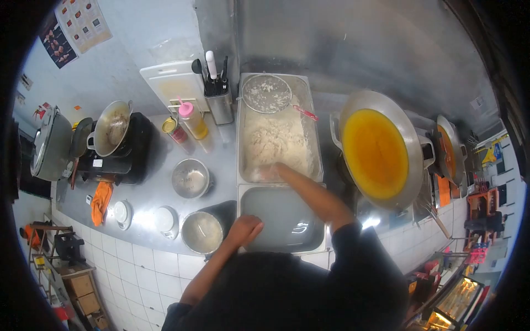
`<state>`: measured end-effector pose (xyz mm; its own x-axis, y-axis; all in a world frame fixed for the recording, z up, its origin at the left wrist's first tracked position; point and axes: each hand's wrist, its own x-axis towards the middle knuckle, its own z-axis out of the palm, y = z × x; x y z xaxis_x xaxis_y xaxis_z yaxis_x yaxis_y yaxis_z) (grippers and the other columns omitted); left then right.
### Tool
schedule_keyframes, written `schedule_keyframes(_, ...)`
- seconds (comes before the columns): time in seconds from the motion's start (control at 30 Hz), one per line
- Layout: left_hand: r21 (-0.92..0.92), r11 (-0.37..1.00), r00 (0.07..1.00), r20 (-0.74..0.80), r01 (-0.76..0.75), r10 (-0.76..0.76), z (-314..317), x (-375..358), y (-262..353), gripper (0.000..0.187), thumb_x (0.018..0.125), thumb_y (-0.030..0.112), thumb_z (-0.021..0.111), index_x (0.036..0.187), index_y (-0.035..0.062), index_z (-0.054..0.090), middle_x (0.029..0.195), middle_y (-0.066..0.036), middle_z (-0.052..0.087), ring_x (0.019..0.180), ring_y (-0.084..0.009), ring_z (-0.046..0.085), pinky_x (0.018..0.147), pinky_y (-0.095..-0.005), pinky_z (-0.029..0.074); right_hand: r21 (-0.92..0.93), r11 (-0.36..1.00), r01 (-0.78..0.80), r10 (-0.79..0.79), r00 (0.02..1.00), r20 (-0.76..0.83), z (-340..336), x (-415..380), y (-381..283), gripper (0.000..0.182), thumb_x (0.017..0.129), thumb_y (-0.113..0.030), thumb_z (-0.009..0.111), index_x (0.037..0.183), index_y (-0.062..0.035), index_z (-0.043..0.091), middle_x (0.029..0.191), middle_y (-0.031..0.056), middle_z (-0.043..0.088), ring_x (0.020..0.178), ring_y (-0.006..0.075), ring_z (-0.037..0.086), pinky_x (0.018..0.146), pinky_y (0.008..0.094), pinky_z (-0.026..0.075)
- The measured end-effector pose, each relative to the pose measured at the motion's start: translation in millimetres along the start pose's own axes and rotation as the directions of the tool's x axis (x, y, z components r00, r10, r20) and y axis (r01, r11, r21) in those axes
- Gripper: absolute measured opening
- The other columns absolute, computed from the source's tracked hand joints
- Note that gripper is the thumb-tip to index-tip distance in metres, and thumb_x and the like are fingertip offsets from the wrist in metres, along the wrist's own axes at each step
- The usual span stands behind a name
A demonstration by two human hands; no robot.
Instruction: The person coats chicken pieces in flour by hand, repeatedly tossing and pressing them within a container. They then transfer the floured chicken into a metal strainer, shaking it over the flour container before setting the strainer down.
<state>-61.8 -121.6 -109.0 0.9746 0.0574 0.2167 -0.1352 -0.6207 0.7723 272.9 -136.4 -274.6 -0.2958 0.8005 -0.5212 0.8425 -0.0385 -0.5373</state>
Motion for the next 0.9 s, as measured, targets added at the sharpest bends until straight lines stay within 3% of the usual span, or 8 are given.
schedule_keyframes(0.17,-0.013,1.000,1.000,-0.017,0.023,-0.023,3.1,-2.9,-2.4,0.024,0.099,0.024,0.060,0.089,0.0046,0.068,0.084,-0.012,0.069,0.081,-0.0329,0.067,0.077,-0.0437,0.053,0.157,0.968,-0.195,0.232,0.935,-0.267,-15.8,9.2,74.9,0.038,0.092,-0.024,0.059,0.121,-0.0011,0.065,0.111,0.0208,0.069,0.100,0.0340,0.065,0.091,0.0436,0.051)
schedule_keyframes(0.2,-0.014,1.000,0.999,-0.026,0.019,-0.019,4.5,-2.5,-2.8,0.024,0.099,0.024,0.060,0.089,0.0046,0.068,0.084,-0.012,0.069,0.081,-0.0328,0.067,0.077,-0.0436,0.053,-0.348,0.938,0.007,-0.146,0.916,-0.374,-27.3,15.4,94.5,0.034,0.092,-0.024,0.058,0.112,0.0026,0.068,0.102,0.0218,0.071,0.089,0.0335,0.068,0.080,0.0445,0.054)
schedule_keyframes(0.27,-0.001,1.000,1.000,-0.003,0.010,-0.010,5.6,-1.3,-4.5,0.024,0.099,0.024,0.060,0.088,0.0047,0.068,0.084,-0.012,0.069,0.080,-0.0324,0.067,0.077,-0.0434,0.053,-0.679,0.734,-0.032,-0.407,0.779,-0.477,-58.0,7.3,107.7,0.026,0.092,-0.022,0.055,0.100,-0.0022,0.070,0.104,0.0194,0.071,0.094,0.0318,0.068,0.086,0.0438,0.053)
schedule_keyframes(0.47,-0.017,1.000,1.000,-0.011,0.003,-0.003,2.5,0.6,1.5,0.025,0.100,0.025,0.059,0.087,0.0050,0.068,0.083,-0.012,0.069,0.080,-0.0320,0.067,0.077,-0.0430,0.053,-0.287,0.836,-0.467,0.186,0.735,-0.653,-78.3,4.5,25.4,0.027,0.085,-0.014,0.057,0.105,-0.0004,0.068,0.107,0.0179,0.071,0.093,0.0347,0.070,0.084,0.0422,0.057)
schedule_keyframes(0.53,-0.011,1.000,1.000,-0.025,0.005,-0.005,-1.3,2.3,-0.2,0.026,0.100,0.025,0.059,0.087,0.0050,0.068,0.083,-0.012,0.068,0.079,-0.0322,0.067,0.077,-0.0432,0.053,-0.378,0.763,-0.524,0.244,0.775,-0.583,-63.8,41.1,52.4,0.032,0.082,-0.011,0.060,0.112,-0.0002,0.066,0.113,0.0189,0.070,0.097,0.0355,0.071,0.080,0.0447,0.058)
schedule_keyframes(0.63,-0.014,1.000,1.000,-0.004,0.001,-0.001,3.9,-1.5,-2.7,0.027,0.100,0.026,0.058,0.086,0.0050,0.067,0.082,-0.012,0.067,0.079,-0.0324,0.066,0.077,-0.0436,0.053,-0.348,0.894,-0.282,0.055,0.841,-0.538,-33.4,16.5,21.8,0.037,0.086,-0.015,0.056,0.115,0.0064,0.063,0.109,0.0233,0.069,0.087,0.0354,0.071,0.075,0.0439,0.058)
schedule_keyframes(0.77,0.001,1.000,1.000,0.022,0.008,-0.008,1.8,-1.8,-3.7,0.027,0.101,0.026,0.057,0.086,0.0049,0.067,0.082,-0.012,0.067,0.080,-0.0328,0.066,0.077,-0.0440,0.052,-0.535,0.839,-0.101,0.035,0.990,-0.133,-20.8,-4.1,-23.9,0.042,0.089,-0.014,0.048,0.117,0.0164,0.056,0.102,0.0288,0.064,0.074,0.0343,0.069,0.069,0.0428,0.058)
schedule_keyframes(0.9,-0.037,0.999,0.999,-0.034,-0.005,0.004,2.7,-2.5,-0.4,0.028,0.101,0.026,0.057,0.087,0.0046,0.067,0.083,-0.013,0.067,0.080,-0.0335,0.066,0.077,-0.0447,0.052,-0.308,0.932,-0.191,0.105,0.956,-0.273,-13.1,-23.1,-22.4,0.032,0.088,-0.013,0.051,0.107,0.0105,0.062,0.100,0.0280,0.065,0.085,0.0348,0.068,0.076,0.0436,0.056)
